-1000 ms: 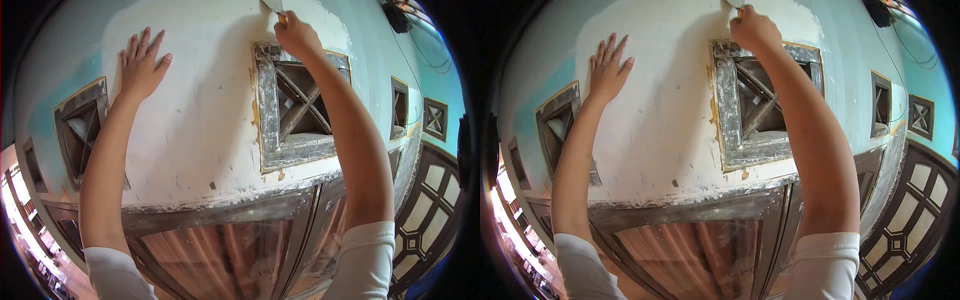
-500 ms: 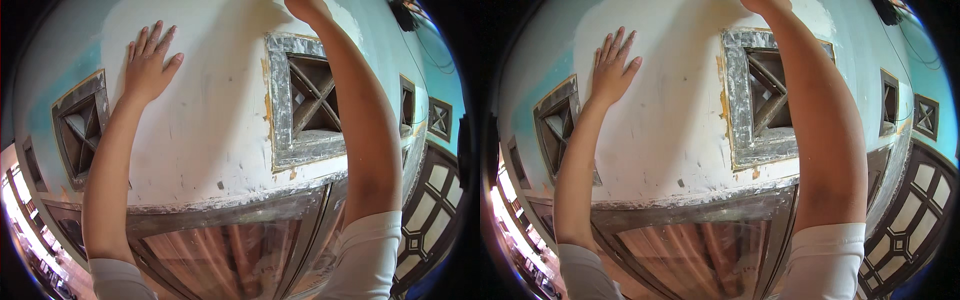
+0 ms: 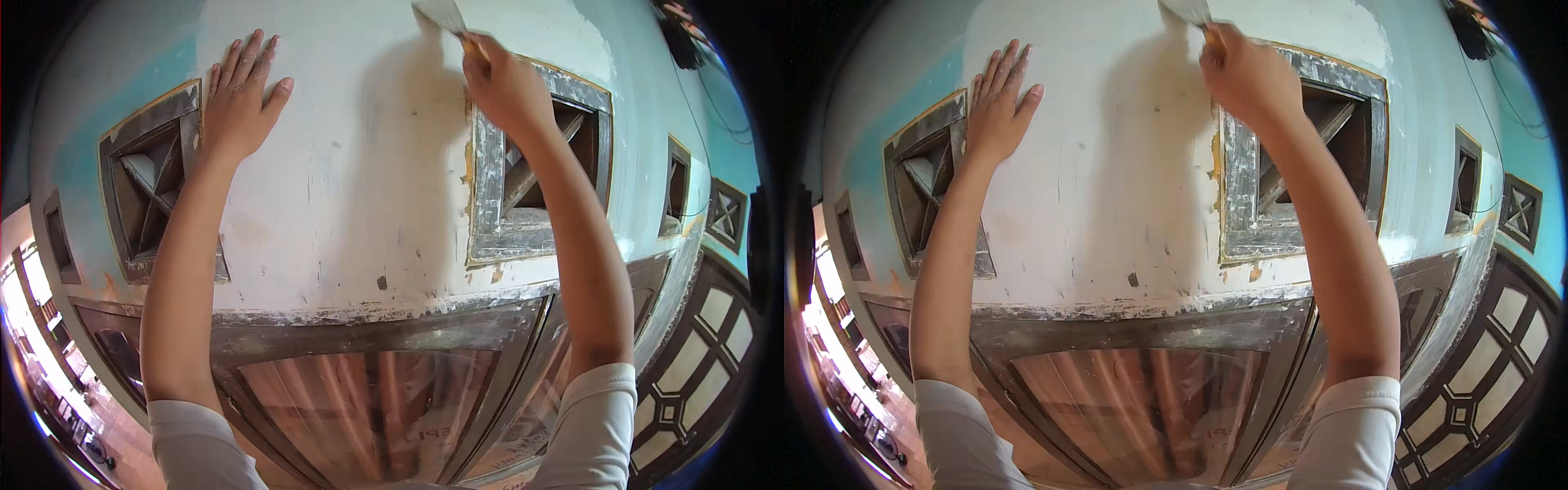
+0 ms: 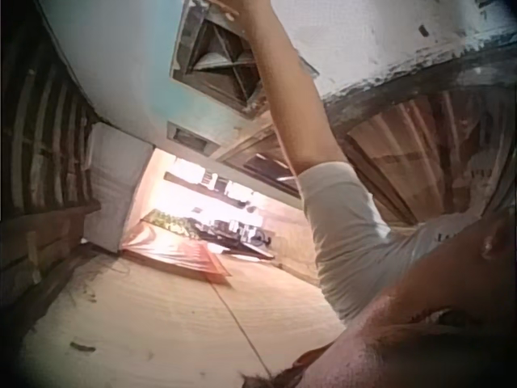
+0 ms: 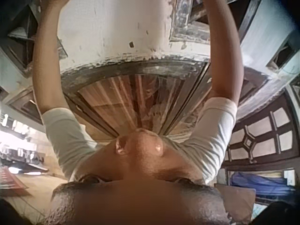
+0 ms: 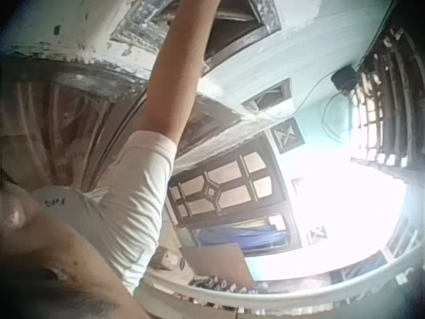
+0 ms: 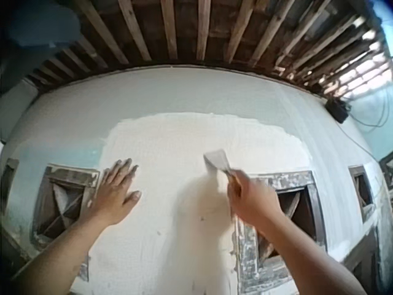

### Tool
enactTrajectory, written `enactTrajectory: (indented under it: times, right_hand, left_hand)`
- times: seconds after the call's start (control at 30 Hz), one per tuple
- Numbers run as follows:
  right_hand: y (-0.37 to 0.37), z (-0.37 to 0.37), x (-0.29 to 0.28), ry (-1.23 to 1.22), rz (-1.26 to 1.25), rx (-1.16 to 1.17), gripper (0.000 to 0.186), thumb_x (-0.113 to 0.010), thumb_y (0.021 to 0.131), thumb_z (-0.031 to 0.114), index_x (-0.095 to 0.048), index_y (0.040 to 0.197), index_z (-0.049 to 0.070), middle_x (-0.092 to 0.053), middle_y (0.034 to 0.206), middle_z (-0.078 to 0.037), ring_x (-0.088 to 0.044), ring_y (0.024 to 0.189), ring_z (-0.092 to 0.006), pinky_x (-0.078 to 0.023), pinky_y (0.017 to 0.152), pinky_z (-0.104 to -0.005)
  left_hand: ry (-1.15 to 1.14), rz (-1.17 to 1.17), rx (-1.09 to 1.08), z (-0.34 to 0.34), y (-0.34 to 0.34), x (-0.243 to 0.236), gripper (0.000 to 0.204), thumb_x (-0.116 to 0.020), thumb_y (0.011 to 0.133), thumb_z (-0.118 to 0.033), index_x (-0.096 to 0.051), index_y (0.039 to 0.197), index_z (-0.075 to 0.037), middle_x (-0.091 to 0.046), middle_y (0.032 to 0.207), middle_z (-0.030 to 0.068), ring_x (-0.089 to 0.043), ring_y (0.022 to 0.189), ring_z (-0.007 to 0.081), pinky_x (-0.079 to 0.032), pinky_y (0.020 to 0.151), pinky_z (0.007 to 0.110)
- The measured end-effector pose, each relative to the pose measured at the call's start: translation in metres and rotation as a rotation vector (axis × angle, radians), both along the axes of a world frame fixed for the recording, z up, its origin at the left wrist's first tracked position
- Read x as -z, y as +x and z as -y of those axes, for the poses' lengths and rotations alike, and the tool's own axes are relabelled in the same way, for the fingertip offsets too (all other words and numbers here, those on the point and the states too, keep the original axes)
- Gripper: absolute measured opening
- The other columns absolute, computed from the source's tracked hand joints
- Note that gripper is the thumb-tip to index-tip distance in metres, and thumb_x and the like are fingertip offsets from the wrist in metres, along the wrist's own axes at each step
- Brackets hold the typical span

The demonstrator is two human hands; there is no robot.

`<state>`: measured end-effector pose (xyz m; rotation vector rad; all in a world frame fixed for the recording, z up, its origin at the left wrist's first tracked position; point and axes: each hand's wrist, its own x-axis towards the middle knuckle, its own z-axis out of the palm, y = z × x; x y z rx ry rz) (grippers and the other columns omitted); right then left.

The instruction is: The person applies and smooths filler material around the edge of a wooden cabinet frame built into a wall, using a putty knife.

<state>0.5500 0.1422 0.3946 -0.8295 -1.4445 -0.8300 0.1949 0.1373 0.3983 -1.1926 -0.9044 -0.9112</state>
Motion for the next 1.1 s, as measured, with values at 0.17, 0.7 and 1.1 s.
enactTrajectory:
  times: [0.17, 0.7, 1.1]
  right_hand:
    - [-0.027, 0.025, -0.027, -0.224, -0.052, -0.024, 0.050, -0.050, 0.095, 0.038, -0.055, 0.137, 0.012, -0.067, 0.111, -0.029, -0.066, 0.105, -0.0407, -0.051, 0.092, -0.0501]
    - [-0.082, 0.038, 0.041, -0.137, 0.195, -0.067, 0.037, -0.053, 0.093, 0.034, -0.056, 0.123, 0.012, -0.072, 0.086, -0.018, -0.070, 0.080, -0.0386, -0.055, 0.072, -0.0516]
    - [-0.108, 0.025, 0.175, -0.623, 0.129, -1.247, 0.051, -0.040, 0.103, 0.022, -0.032, 0.152, 0.010, -0.067, 0.089, -0.020, -0.067, 0.084, -0.0309, -0.050, 0.078, -0.0429]
  left_hand:
    - [0.007, 0.011, 0.012, 0.000, -0.010, 0.002, 0.062, -0.043, 0.103, -0.046, -0.032, 0.157, -0.017, -0.024, 0.165, 0.0061, -0.020, 0.152, 0.0309, -0.016, 0.122, 0.052]
    - [-0.104, 0.135, 0.027, 0.020, -0.007, 0.091, 0.067, -0.049, 0.101, -0.037, -0.031, 0.153, 0.001, -0.022, 0.164, 0.0162, -0.018, 0.152, 0.0353, -0.015, 0.121, 0.051]
    - [-0.758, 0.656, 1.312, 0.063, 0.120, 0.189, 0.065, -0.038, 0.108, -0.038, -0.025, 0.152, 0.007, -0.056, 0.132, 0.0245, -0.054, 0.125, 0.0297, -0.043, 0.104, 0.041]
